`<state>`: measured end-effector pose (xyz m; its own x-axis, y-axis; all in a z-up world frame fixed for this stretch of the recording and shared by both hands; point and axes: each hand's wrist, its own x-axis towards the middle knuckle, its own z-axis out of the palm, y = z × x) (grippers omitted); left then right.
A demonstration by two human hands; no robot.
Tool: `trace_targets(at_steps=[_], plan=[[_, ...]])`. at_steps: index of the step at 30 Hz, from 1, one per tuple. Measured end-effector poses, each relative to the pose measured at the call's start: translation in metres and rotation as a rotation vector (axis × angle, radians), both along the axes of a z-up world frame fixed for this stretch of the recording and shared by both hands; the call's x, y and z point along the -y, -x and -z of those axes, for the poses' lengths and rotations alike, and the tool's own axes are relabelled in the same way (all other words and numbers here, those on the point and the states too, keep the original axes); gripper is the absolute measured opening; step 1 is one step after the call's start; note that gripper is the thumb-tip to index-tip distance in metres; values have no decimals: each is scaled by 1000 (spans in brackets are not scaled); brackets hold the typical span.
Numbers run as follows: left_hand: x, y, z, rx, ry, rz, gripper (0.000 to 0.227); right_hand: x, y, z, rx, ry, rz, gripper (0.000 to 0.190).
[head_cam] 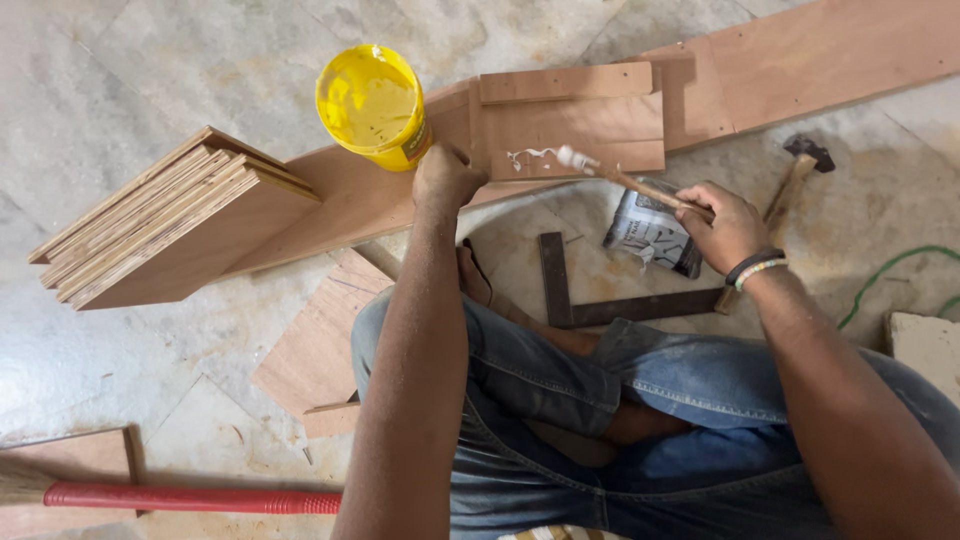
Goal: The person applies glue to wooden slats using a small stick and positions them onto a larger plywood board. They use a square ruler to align the pieces and secure them by hammering.
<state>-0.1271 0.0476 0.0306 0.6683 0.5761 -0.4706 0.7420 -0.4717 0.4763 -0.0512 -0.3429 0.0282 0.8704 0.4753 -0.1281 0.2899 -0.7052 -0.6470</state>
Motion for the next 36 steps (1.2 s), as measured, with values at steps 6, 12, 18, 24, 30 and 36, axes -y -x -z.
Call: trace_targets(at_steps=[6, 12, 18, 24, 30, 36], plan=[[6, -7, 3, 54, -58, 217, 62, 29, -14, 2, -102, -10, 44, 29], [11, -7, 1, 132, -45, 300, 58, 52, -28, 3, -165, 82, 138, 26], [13, -10, -3, 81, -49, 257, 51, 69, -33, -1, -145, -2, 212, 23], [14, -10, -10, 52, -46, 211, 50, 74, -33, -6, -146, 4, 292, 20], [14, -11, -8, 72, -51, 224, 50, 84, -36, 9, -108, -34, 259, 18], [18, -15, -9, 38, -97, 231, 39, 67, -47, -1, -371, -341, 236, 25]])
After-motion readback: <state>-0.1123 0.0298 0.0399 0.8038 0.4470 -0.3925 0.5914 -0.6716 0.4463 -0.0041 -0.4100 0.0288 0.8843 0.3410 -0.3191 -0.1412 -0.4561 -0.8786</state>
